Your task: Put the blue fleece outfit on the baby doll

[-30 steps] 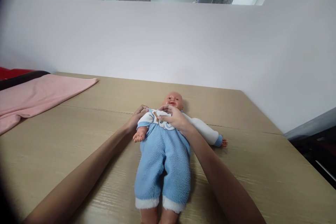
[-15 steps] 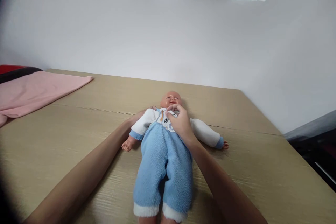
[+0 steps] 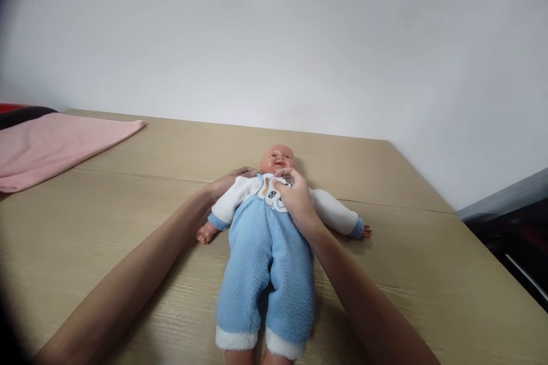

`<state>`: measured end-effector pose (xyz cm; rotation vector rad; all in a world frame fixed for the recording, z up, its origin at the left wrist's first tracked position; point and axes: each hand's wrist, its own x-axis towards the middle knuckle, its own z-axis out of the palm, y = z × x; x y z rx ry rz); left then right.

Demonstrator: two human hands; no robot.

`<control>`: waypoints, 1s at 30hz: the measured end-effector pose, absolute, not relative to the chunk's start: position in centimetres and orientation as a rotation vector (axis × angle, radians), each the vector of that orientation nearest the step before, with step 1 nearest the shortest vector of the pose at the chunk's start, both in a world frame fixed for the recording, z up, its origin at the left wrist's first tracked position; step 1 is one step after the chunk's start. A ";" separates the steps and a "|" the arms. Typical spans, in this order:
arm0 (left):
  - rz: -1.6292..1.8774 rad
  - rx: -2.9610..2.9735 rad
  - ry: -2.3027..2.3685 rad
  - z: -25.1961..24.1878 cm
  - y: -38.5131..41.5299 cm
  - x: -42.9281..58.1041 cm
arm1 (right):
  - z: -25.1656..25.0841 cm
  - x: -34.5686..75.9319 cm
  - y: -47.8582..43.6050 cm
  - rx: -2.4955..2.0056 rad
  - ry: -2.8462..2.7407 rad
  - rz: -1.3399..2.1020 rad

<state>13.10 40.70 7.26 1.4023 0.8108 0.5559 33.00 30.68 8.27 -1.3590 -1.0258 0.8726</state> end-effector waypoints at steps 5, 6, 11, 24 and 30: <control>0.343 1.706 0.864 9.4 41.1 10.3 | 8.0 33.1 30.6 -1.403 -1.242 0.642; 0.264 1.805 0.887 9.6 41.2 9.6 | 8.1 33.2 30.6 -1.421 -1.283 0.604; 0.088 2.072 0.816 9.9 41.8 8.1 | 9.2 35.1 30.6 -1.552 -1.399 0.570; -0.121 2.167 1.018 10.3 42.3 7.9 | 9.4 39.6 28.0 -1.806 -1.619 0.572; -0.426 2.141 1.245 10.8 41.5 6.4 | 7.2 44.6 23.0 -1.693 -1.743 0.335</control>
